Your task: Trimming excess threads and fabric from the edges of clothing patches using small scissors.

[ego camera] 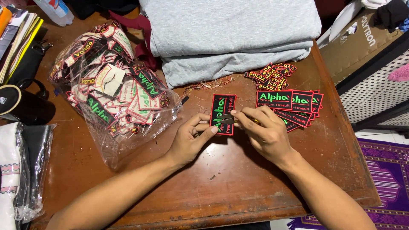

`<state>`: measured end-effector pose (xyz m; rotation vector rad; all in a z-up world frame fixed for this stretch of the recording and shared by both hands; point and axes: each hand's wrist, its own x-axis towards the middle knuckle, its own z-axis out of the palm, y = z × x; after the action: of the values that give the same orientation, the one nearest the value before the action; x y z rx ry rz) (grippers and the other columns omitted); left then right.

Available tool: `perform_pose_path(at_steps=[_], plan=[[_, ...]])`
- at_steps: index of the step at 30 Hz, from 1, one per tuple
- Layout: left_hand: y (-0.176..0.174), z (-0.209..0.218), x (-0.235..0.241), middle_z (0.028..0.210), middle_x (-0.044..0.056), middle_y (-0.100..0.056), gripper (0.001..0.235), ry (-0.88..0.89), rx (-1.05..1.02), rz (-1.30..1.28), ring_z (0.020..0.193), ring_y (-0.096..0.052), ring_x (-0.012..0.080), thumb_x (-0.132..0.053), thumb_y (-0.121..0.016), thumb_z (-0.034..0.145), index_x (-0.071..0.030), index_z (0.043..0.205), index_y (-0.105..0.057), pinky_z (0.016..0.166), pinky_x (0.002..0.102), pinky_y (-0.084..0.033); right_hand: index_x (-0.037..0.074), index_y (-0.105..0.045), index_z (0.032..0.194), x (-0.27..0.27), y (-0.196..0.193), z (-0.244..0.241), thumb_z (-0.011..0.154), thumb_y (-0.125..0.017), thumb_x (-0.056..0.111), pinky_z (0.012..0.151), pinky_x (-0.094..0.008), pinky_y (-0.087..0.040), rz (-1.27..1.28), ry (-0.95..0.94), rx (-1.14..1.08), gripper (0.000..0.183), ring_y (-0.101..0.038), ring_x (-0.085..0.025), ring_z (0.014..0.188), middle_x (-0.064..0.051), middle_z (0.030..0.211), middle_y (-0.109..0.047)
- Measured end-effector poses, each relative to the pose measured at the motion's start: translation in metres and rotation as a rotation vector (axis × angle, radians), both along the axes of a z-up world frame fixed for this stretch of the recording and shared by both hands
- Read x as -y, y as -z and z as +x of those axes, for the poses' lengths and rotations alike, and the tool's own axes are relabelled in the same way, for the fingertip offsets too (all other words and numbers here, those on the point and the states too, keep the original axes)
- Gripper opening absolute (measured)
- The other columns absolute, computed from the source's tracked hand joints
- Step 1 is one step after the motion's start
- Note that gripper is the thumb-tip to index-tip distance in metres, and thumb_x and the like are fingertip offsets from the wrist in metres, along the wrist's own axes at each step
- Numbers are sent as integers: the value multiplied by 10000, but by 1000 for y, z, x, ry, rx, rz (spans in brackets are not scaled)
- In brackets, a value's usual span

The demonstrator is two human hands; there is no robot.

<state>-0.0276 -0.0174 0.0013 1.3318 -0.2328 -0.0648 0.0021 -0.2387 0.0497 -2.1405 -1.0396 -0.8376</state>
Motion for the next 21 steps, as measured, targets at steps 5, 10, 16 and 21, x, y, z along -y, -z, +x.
perform_pose_path(at_steps=[5, 10, 16, 21], plan=[[-10, -4, 4, 953, 113, -803, 278, 6, 25, 7, 935, -656, 111, -113, -670, 998, -1, 1251, -657, 940, 347, -575, 89, -786, 1152, 4, 2, 2, 980, -670, 96, 713, -418, -577, -13, -2, 3, 208, -668, -322, 825, -107, 1055, -731], [-10, -4, 4, 938, 87, -807, 226, 11, 35, 23, 940, -638, 78, -93, -669, 995, -21, 1205, -709, 943, 325, -564, 92, -781, 1150, 6, 3, 3, 987, -626, 82, 714, -423, -575, -33, -15, 19, 226, -664, -324, 842, -105, 1063, -721], [-4, -3, 5, 927, 90, -804, 215, 35, 18, -10, 927, -648, 86, -92, -682, 989, -17, 1189, -707, 951, 328, -559, 89, -772, 1133, 4, -1, 0, 1002, -572, 59, 696, -400, -574, -47, -28, 0, 241, -645, -310, 821, -93, 1041, -713], [4, -1, 5, 948, 111, -791, 337, 33, 5, -57, 916, -667, 111, -64, -688, 978, 5, 1303, -633, 944, 334, -574, 77, -786, 1068, 4, 5, 2, 985, -625, 63, 724, -435, -574, 41, -127, -95, 182, -657, -337, 824, -109, 1036, -733]])
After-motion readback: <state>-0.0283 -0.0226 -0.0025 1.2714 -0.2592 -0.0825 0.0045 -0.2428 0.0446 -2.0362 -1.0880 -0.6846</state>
